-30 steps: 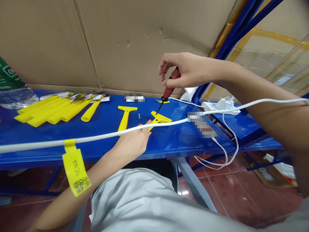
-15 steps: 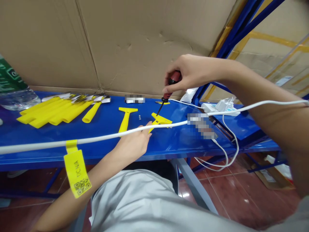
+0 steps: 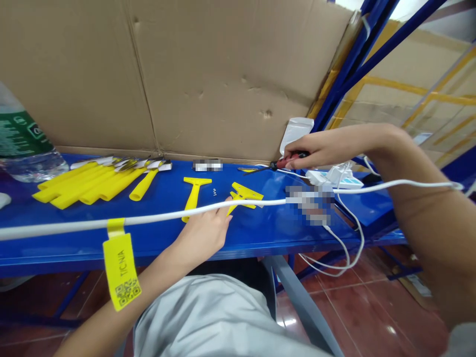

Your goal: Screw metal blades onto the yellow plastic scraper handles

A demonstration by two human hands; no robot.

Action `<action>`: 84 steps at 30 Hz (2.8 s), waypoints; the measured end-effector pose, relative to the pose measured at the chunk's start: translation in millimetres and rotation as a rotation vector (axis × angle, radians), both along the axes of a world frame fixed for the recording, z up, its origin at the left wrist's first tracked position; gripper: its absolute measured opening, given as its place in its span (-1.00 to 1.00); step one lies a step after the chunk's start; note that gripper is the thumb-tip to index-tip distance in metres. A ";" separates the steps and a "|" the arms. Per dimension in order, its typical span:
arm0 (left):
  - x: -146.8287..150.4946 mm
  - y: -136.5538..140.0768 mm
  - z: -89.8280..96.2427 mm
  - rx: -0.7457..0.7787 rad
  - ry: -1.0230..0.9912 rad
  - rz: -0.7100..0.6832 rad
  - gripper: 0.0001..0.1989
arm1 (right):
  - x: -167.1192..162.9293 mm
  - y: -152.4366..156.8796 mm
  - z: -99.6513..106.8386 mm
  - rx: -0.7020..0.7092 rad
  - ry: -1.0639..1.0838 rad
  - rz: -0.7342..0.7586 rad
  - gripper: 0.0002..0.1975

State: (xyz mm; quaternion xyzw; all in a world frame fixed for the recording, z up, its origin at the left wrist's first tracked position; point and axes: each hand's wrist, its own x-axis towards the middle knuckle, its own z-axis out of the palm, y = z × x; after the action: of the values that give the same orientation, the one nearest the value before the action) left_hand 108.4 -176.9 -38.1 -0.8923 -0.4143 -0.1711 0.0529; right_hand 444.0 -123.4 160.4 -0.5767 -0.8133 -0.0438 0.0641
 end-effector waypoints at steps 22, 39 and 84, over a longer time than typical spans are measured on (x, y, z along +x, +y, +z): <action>-4.4 -1.5 -0.3 0.015 -0.117 0.042 -0.64 | -54.6 40.6 -135.6 -0.361 0.317 -0.070 -0.71; -4.8 -0.7 -2.0 0.021 -0.080 0.034 -0.52 | -20.1 90.8 -116.4 -0.282 0.345 -0.134 -0.78; -9.1 -8.8 5.2 -0.047 -0.069 -0.138 -0.56 | -67.2 77.7 -136.9 -0.487 0.394 0.094 -0.46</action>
State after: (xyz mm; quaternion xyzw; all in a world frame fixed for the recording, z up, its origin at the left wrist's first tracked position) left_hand 99.2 -185.7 -32.9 -0.9134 -0.3573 -0.1950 0.0055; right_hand 376.8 -45.6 23.5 -0.5340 -0.7976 0.2681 0.0825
